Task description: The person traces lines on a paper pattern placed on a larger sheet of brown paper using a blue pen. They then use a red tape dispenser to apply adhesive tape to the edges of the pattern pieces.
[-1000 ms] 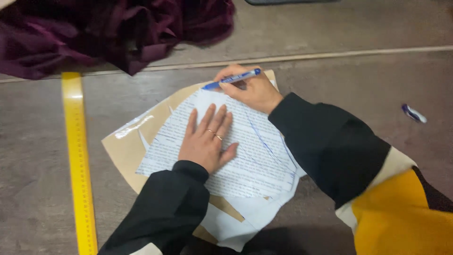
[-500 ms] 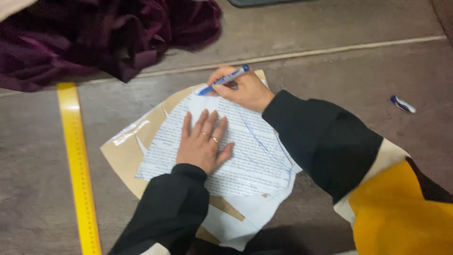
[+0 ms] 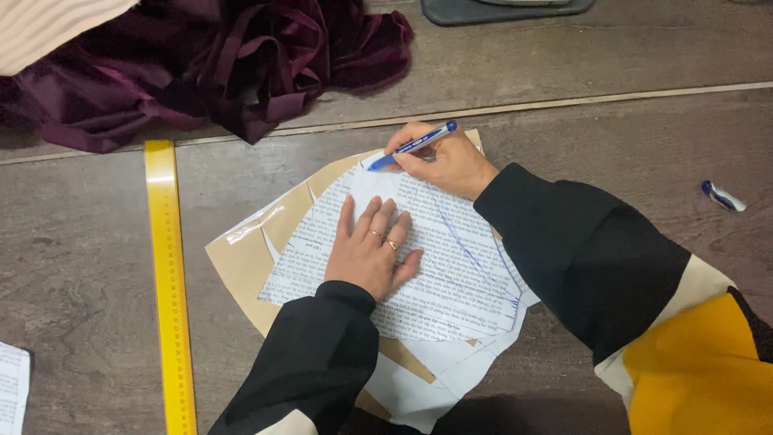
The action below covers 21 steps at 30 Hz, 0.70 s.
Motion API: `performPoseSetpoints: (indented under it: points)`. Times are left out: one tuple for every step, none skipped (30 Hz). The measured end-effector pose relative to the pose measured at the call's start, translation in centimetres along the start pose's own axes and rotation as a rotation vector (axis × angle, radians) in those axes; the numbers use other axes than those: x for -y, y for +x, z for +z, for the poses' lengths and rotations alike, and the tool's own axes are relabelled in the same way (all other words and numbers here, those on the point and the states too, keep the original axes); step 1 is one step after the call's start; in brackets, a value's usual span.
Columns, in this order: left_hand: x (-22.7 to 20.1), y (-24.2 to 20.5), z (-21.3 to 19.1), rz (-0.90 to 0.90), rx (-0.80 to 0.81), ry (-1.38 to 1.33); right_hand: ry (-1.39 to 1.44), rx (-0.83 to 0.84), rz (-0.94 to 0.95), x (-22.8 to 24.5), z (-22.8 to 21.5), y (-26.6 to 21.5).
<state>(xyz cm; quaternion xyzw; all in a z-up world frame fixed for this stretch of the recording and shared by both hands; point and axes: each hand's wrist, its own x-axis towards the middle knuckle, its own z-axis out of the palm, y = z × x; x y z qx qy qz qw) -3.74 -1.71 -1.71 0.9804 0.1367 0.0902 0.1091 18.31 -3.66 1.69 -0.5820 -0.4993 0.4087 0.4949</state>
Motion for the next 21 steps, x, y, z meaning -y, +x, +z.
performPoseSetpoints:
  points:
    - [0.0, 0.0, 0.0, 0.0, 0.002, -0.001, 0.001, 0.0, 0.001, 0.3, 0.0, -0.2]
    - [0.0, 0.1, 0.0, 0.002, 0.003, 0.002, 0.012, 0.008, 0.017, 0.5, 0.0, -0.4]
    - [0.0, 0.2, 0.0, 0.003, 0.005, 0.005, 0.023, 0.017, 0.033, 0.8, -0.1, -0.6]
    - [0.0, 0.1, -0.1, 0.005, 0.006, 0.004, 0.023, 0.015, 0.035, 0.9, -0.1, -0.6]
    - [0.0, 0.1, -0.1, 0.004, 0.007, 0.006, 0.021, 0.005, 0.041, 1.1, -0.1, -0.6]
    - [0.0, 0.0, -0.1, 0.002, 0.009, 0.008, 0.019, -0.004, 0.046, 1.2, 0.0, -0.6]
    - [0.0, 0.0, -0.1, 0.004, 0.01, 0.008, 0.019, -0.005, 0.047, 1.5, 0.1, -0.6]
    - [0.0, 0.0, 0.0, 0.005, -0.014, 0.017, 0.024, -0.014, 0.041, 1.8, 0.3, -0.6]
    - [-0.1, -0.1, 0.1, 0.006, -0.037, 0.026, 0.029, -0.022, 0.034, 2.0, 0.5, -0.6]
    - [-0.1, -0.1, 0.1, 0.007, -0.035, 0.025, 0.03, -0.023, 0.037, 1.5, 0.3, -0.6]
    - [-0.1, -0.1, 0.2, 0.01, -0.056, 0.026, 0.022, -0.014, 0.034, 1.0, 0.2, -0.6]
    - [0.0, -0.1, 0.2, 0.012, -0.078, 0.028, 0.013, -0.004, 0.031, 0.6, 0.0, -0.6]
    - [-0.1, -0.1, 0.2, 0.013, -0.076, 0.026, 0.014, -0.005, 0.034, 0.5, 0.0, -0.9]
    - [-0.1, -0.1, 0.2, 0.017, -0.092, 0.027, -0.003, 0.008, 0.038, 0.5, -0.1, -1.2]
    - [-0.1, -0.1, 0.2, 0.02, -0.108, 0.028, -0.019, 0.021, 0.043, 0.4, -0.2, -1.4]
    - [0.0, 0.0, 0.3, 0.02, -0.108, 0.028, -0.02, 0.02, 0.043, 0.7, -0.2, -1.4]
    - [0.0, 0.0, 0.3, 0.027, -0.134, 0.027, -0.013, 0.031, 0.051, 1.0, -0.3, -1.4]
    - [0.0, -0.1, 0.4, 0.033, -0.16, 0.025, -0.006, 0.041, 0.06, 1.2, -0.4, -1.4]
    - [0.0, -0.1, 0.5, 0.033, -0.159, 0.024, -0.005, 0.04, 0.062, 1.6, -0.2, -1.5]
    - [0.0, -0.1, 0.5, 0.036, -0.166, 0.027, 0.02, 0.027, 0.068, 2.0, 0.0, -1.7]
    - [0.0, -0.1, 0.6, 0.039, -0.174, 0.03, 0.045, 0.013, 0.074, 2.4, 0.1, -1.7]
